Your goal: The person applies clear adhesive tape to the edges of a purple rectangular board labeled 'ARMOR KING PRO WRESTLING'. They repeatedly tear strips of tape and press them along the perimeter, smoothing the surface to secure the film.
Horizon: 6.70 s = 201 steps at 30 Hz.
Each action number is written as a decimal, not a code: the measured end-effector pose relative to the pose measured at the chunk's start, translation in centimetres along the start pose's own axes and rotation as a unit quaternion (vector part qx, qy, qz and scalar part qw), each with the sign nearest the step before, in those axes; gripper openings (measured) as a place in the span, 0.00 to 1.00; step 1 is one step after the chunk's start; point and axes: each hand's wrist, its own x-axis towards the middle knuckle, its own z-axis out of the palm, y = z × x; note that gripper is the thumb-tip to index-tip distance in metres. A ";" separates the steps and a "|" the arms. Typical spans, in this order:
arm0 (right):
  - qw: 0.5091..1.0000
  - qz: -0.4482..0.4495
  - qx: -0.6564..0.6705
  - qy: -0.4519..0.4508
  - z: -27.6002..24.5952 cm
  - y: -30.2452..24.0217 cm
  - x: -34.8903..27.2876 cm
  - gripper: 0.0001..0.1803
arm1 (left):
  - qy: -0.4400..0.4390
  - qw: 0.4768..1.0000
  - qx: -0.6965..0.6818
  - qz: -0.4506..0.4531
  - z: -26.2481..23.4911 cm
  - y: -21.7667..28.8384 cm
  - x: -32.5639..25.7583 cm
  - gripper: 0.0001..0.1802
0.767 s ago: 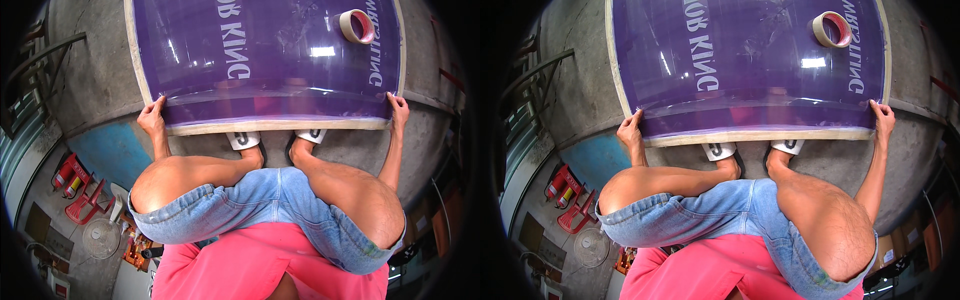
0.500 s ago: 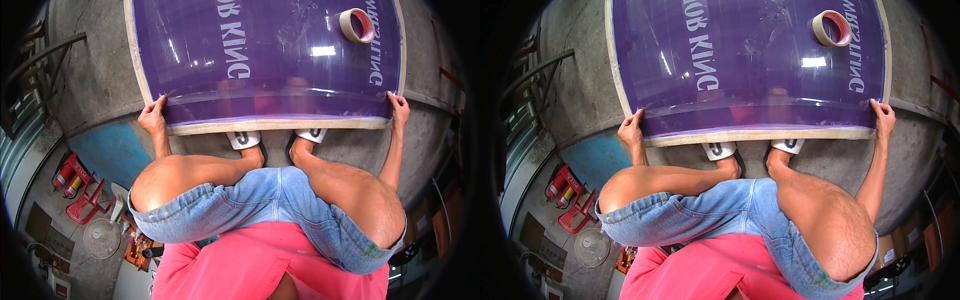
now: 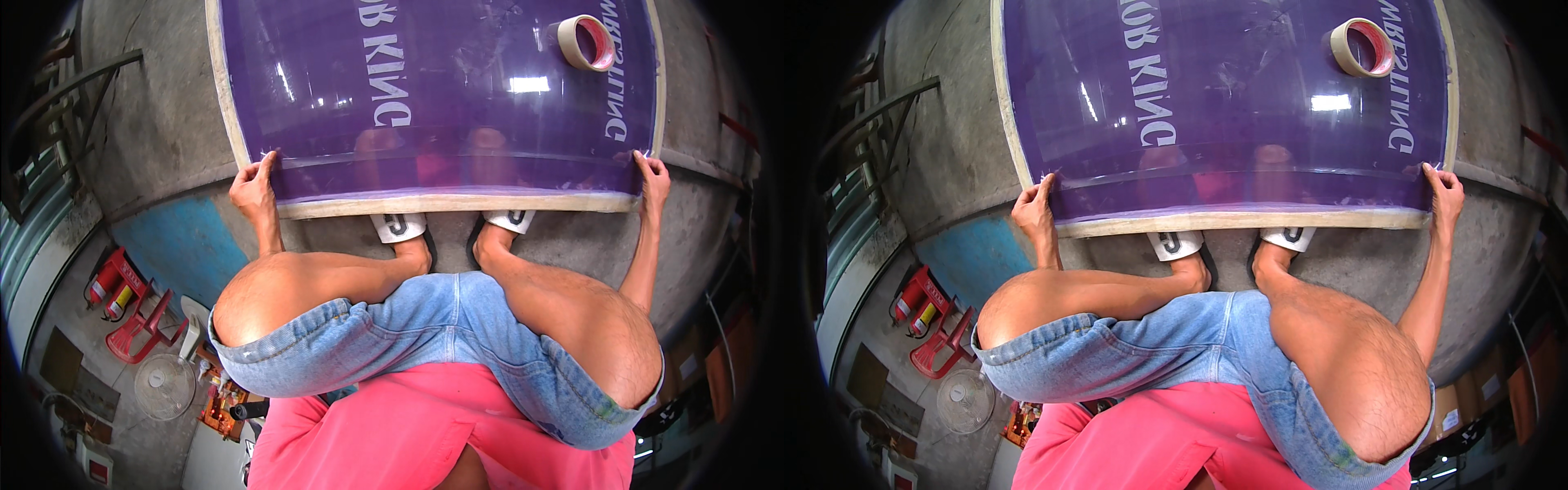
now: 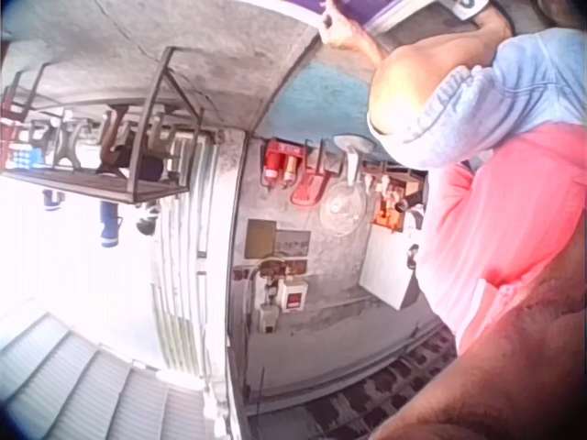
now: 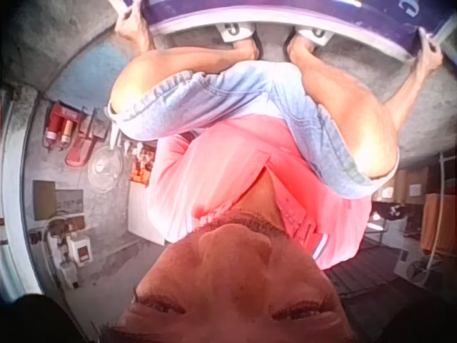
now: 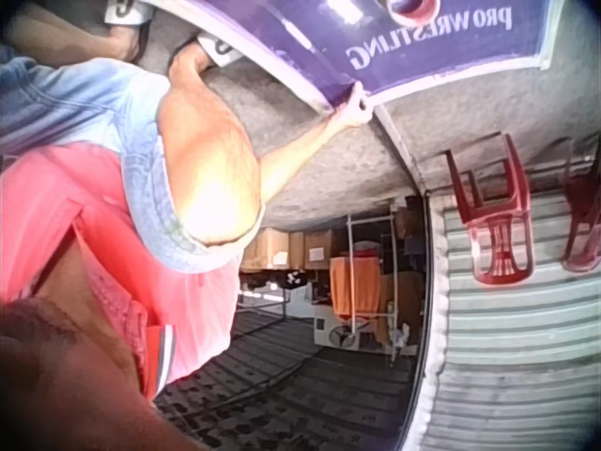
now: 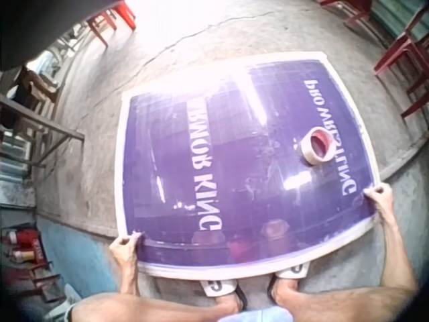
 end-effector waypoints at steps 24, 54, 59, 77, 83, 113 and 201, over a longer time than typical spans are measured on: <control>0.939 0.147 -0.290 -0.112 -3.0 -5.2 -0.4 0.40 | 0.004 0.991 0.129 -0.032 -0.6 0.8 0.2 0.27; 0.716 -0.676 -0.133 -0.117 19.0 -21.3 -19.6 0.05 | -0.250 0.842 0.138 0.457 4.2 4.6 -10.4 0.55; 0.739 -0.650 -0.134 -0.114 19.7 -17.7 -21.2 0.06 | -0.255 0.819 0.255 0.446 6.2 3.8 -10.8 0.55; 0.911 -0.325 -0.136 0.213 -1.2 -5.0 -5.0 0.09 | 0.030 0.978 0.198 0.065 -3.0 -7.1 1.2 0.42; 0.865 -0.492 0.001 0.093 8.9 -17.6 -11.1 0.12 | -0.077 0.914 -0.036 0.396 1.6 10.8 -1.6 0.20; 0.878 -0.397 -0.119 -0.239 16.3 -24.9 -19.2 0.14 | -0.232 0.776 -0.184 0.557 6.7 15.9 -11.4 0.09; 0.873 -0.463 0.114 -0.102 9.5 -24.2 -11.7 0.29 | 0.204 0.877 -0.407 -0.155 -14.8 -15.9 22.9 0.25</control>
